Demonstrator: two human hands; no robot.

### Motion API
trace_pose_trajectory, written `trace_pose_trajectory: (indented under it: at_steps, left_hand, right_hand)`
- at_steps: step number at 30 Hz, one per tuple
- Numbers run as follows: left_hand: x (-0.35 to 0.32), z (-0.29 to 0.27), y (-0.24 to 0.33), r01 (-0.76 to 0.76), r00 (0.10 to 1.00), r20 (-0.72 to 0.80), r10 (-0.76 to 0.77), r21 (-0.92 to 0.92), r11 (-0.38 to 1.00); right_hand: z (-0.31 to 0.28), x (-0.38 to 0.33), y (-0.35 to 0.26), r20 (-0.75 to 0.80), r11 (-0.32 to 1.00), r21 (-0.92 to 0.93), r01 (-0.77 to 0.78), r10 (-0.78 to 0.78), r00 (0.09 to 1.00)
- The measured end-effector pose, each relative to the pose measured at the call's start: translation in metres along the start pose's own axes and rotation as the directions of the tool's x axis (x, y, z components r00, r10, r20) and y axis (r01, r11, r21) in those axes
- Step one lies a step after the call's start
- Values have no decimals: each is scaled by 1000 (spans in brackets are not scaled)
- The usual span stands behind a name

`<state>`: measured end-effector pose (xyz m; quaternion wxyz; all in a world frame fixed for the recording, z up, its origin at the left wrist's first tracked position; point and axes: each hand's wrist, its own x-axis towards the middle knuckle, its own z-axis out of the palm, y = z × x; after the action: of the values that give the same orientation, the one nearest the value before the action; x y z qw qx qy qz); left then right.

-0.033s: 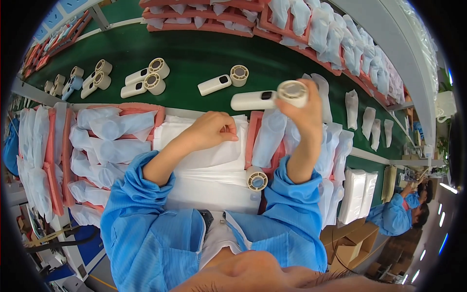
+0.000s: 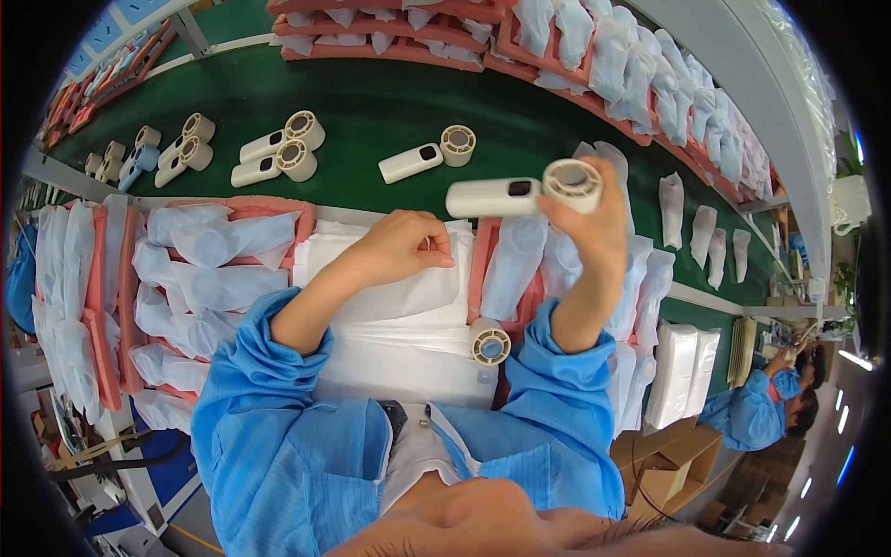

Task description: The person packs electronic devices into protective plastic bags by hand, then places them into a packaging box.

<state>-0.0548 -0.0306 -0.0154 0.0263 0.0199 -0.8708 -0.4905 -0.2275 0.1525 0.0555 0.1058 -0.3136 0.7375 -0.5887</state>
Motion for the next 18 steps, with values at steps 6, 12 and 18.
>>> trace_pose_trajectory:
  at_steps: [6,12,18]
  left_hand:
    - [-7,-27,16,29,994,-101,-38,-93,995]
    - [-6,-25,14,90,988,-110,-111,-180,980]
    - [1,34,-10,2,995,-96,4,68,998]
  right_hand:
    - [-16,-17,-13,186,987,-28,159,-152,971]
    - [-15,-16,-13,176,987,-62,151,-138,975]
    - [-22,-15,-15,161,985,-111,131,-112,981]
